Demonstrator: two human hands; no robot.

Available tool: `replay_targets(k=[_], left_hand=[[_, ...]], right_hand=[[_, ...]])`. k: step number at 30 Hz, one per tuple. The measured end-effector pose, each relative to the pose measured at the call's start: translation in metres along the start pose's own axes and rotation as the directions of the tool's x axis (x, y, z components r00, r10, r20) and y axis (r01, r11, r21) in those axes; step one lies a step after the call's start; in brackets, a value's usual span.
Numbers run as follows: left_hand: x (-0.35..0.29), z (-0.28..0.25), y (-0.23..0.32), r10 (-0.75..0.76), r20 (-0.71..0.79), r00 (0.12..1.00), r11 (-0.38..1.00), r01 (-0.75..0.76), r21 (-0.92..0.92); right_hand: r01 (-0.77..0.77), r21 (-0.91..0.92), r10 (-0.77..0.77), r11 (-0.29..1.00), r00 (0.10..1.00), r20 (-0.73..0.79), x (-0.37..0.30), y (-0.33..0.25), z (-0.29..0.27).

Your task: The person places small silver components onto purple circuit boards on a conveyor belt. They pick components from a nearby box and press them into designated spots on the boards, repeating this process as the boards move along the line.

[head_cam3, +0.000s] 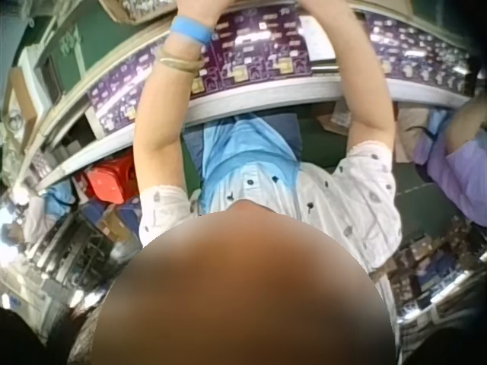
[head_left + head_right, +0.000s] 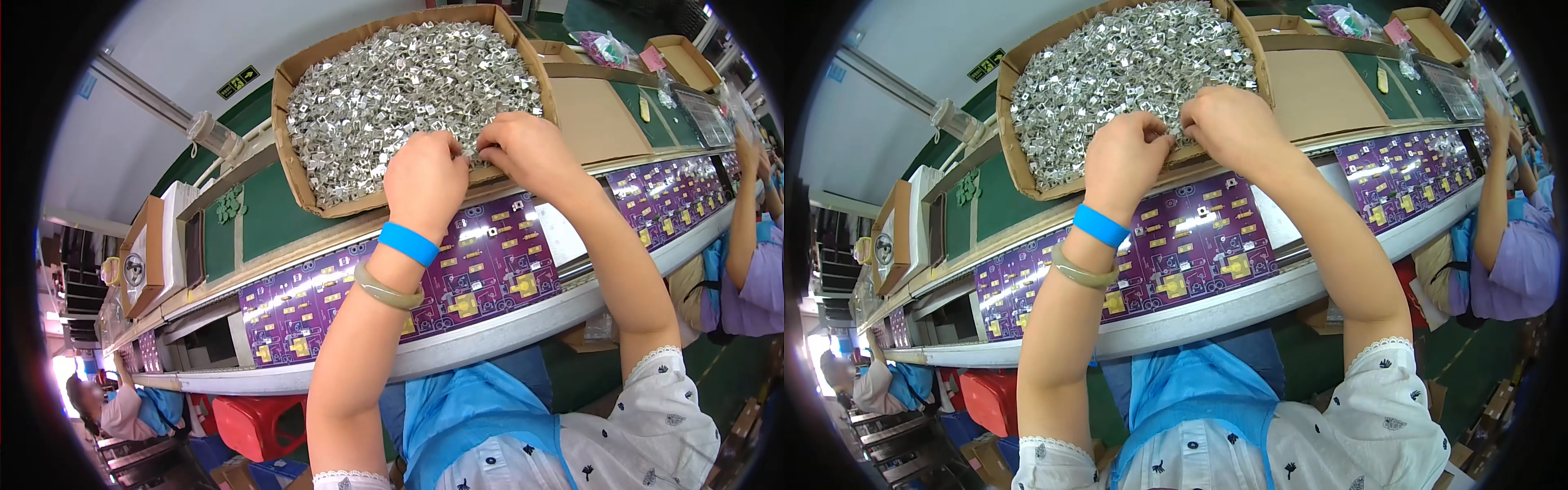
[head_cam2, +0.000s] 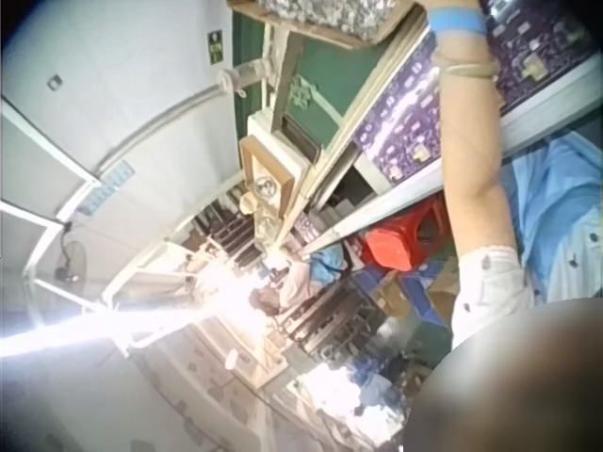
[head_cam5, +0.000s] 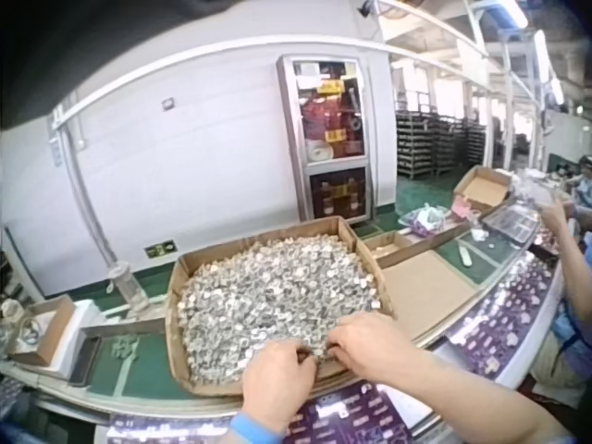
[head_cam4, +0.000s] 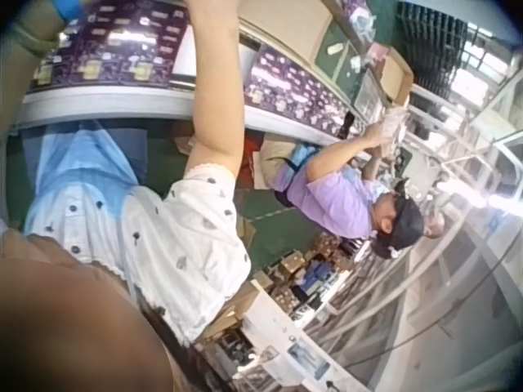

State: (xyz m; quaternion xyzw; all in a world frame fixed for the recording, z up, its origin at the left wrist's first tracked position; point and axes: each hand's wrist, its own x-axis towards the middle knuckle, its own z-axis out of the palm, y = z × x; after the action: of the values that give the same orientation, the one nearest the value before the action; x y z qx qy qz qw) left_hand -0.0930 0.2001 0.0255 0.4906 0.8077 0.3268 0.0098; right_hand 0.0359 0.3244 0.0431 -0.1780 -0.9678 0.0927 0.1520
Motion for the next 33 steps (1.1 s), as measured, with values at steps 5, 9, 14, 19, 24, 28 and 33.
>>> replay_targets(k=[5, 9, 14, 19, 24, 28, 33], left_hand=[[-0.004, -0.033, -0.016, -0.081, 0.007, 0.997, 0.955, 0.08, -0.287], [-0.027, -0.068, -0.033, -0.16, 0.088, 0.983, 0.842, 0.182, -0.508], [-0.074, -0.105, -0.058, -0.231, 0.193, 0.954, 0.791, 0.3, -0.533], [-0.111, -0.11, -0.074, -0.186, 0.206, 0.961, 0.884, 0.256, -0.391], [-0.127, -0.109, -0.073, -0.206, 0.244, 0.948, 0.911, 0.277, -0.305], [-0.131, -0.107, -0.084, -0.099, 0.181, 0.979, 0.983, 0.124, -0.135], [-0.134, -0.108, -0.091, 0.014, 0.147, 0.989, 1.0, -0.016, 0.008]], right_hand=[[-0.04, 0.021, 0.041, 0.999, 0.998, -0.051, -0.009, -0.004, 0.003], [0.068, 0.207, -0.022, 0.976, 0.976, -0.218, -0.02, -0.018, 0.003], [0.223, 0.446, -0.183, 0.867, 0.974, -0.13, -0.05, -0.056, 0.005], [0.217, 0.197, -0.215, 0.956, 0.976, -0.029, -0.054, -0.048, 0.026], [0.225, 0.107, -0.231, 0.968, 0.972, 0.041, -0.049, -0.042, 0.036], [0.246, 0.097, -0.246, 0.964, 0.969, -0.02, -0.045, -0.043, 0.041], [0.206, 0.144, -0.213, 0.968, 0.976, 0.036, -0.046, -0.043, 0.039]])
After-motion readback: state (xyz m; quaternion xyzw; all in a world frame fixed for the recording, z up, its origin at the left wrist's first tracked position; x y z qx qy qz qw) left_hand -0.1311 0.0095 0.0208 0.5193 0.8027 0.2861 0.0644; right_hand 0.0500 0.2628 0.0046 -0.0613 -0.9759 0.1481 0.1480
